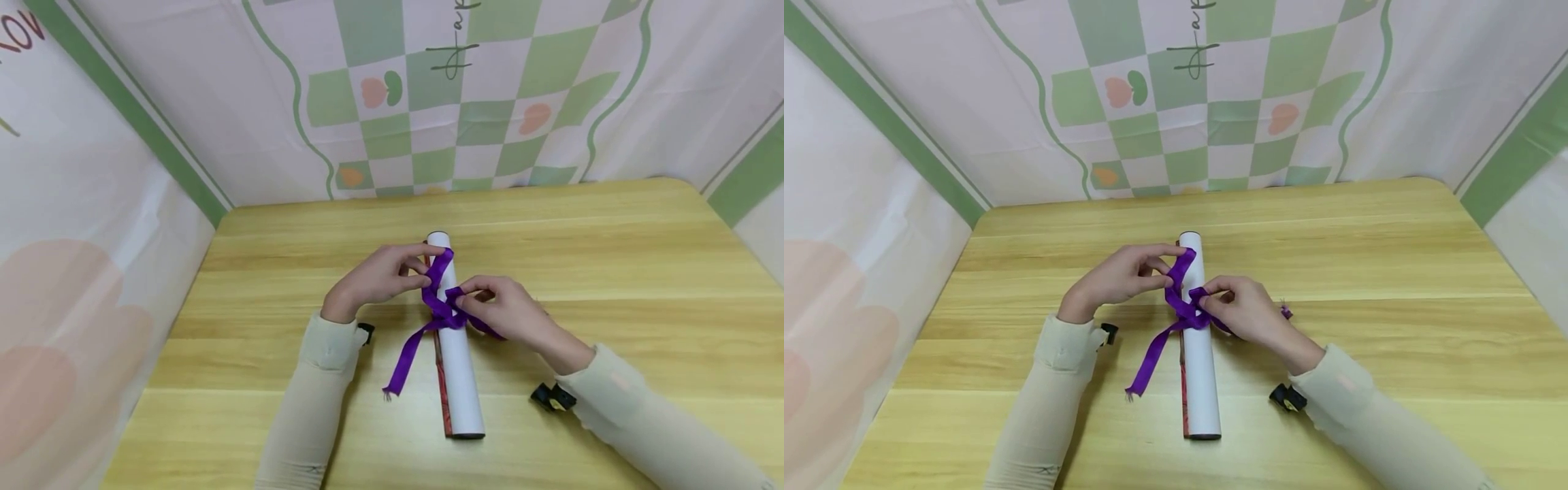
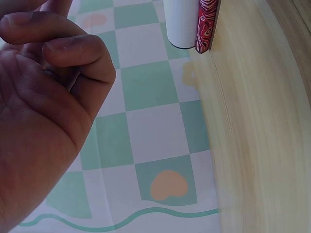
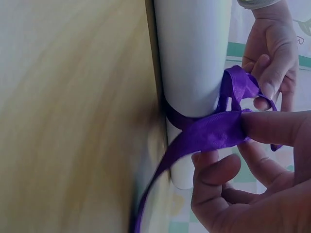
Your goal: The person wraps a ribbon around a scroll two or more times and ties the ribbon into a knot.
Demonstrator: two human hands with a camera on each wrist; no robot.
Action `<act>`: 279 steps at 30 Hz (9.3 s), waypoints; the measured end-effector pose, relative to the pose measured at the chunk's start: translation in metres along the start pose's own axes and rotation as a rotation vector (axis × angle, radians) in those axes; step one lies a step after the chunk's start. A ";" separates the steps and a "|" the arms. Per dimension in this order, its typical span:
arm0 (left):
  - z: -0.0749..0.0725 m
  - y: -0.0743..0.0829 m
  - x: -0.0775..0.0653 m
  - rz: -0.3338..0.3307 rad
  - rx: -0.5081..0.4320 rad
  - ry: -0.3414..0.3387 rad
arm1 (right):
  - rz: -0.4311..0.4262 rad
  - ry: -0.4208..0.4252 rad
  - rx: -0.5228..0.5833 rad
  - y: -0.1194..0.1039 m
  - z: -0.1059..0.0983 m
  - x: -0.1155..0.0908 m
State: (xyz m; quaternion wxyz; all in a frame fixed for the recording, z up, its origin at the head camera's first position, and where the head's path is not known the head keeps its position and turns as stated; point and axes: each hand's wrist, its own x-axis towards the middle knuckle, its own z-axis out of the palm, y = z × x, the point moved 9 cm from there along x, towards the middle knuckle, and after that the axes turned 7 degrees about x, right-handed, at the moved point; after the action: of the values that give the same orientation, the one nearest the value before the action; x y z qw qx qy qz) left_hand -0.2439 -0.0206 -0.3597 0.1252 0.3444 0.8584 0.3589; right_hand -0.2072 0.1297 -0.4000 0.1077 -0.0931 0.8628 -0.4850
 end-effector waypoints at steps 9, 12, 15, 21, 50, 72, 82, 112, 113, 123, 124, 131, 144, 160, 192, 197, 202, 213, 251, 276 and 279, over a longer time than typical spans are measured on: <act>0.003 -0.005 0.002 -0.007 0.020 -0.005 | 0.001 -0.015 0.078 0.004 0.003 0.002; 0.004 -0.005 0.003 -0.004 0.021 -0.008 | -0.005 -0.037 0.160 0.004 0.004 0.003; 0.006 -0.003 0.004 0.010 0.005 -0.011 | -0.026 -0.045 0.199 0.001 0.003 0.004; 0.017 -0.002 0.007 0.011 -0.100 -0.058 | -0.031 -0.049 0.235 -0.002 0.002 0.004; 0.024 -0.002 0.008 -0.068 -0.113 -0.087 | -0.145 -0.093 -0.052 -0.009 0.001 -0.002; 0.037 0.030 0.010 0.017 -0.096 -0.127 | -0.155 -0.012 -0.160 -0.011 0.003 -0.002; 0.036 0.033 0.010 0.054 -0.068 -0.137 | -0.329 -0.141 -0.121 -0.014 0.010 0.000; 0.035 0.028 0.002 0.059 -0.159 -0.029 | -0.196 -0.080 -0.202 -0.014 0.010 0.005; 0.035 0.028 0.003 0.061 -0.159 -0.028 | -0.216 -0.078 -0.208 -0.015 0.010 0.006; 0.036 0.027 0.000 0.054 -0.205 -0.051 | -0.410 -0.110 -0.294 -0.023 0.016 0.005; 0.036 0.027 -0.001 0.053 -0.202 -0.051 | -0.430 -0.093 -0.309 -0.025 0.015 0.005; 0.035 0.023 -0.002 0.053 -0.189 -0.039 | -0.540 -0.040 -0.328 -0.035 0.013 0.001; 0.030 0.011 -0.006 0.027 -0.148 0.000 | -0.441 -0.181 -0.141 -0.025 0.005 -0.002; 0.009 -0.019 -0.011 -0.112 0.045 0.116 | -0.294 -0.099 -0.224 -0.004 -0.033 0.004; 0.016 -0.044 -0.023 -0.210 0.153 -0.128 | -0.211 -0.374 -0.306 0.015 -0.035 0.003; 0.016 -0.046 -0.024 -0.234 0.157 -0.145 | -0.215 -0.381 -0.310 0.017 -0.038 0.003; 0.015 -0.046 -0.026 -0.254 0.154 -0.151 | -0.210 -0.404 -0.298 0.017 -0.038 0.002; 0.013 -0.044 -0.024 -0.233 0.172 -0.133 | -0.187 -0.301 -0.195 0.011 -0.041 0.005; 0.016 -0.049 -0.031 -0.270 0.166 -0.207 | -0.056 -0.470 -0.206 0.038 -0.052 0.001; 0.022 -0.051 -0.031 -0.284 0.182 -0.252 | -0.014 -0.495 -0.262 0.043 -0.063 -0.004; 0.022 -0.051 -0.031 -0.278 0.184 -0.253 | -0.013 -0.498 -0.264 0.043 -0.063 -0.004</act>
State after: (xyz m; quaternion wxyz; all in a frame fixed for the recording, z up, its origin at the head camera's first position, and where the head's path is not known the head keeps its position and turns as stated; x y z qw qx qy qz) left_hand -0.2370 -0.0560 -0.4122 0.2483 0.2748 0.9043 0.2125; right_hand -0.2232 0.2046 -0.4045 0.3001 -0.2281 0.8649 -0.3315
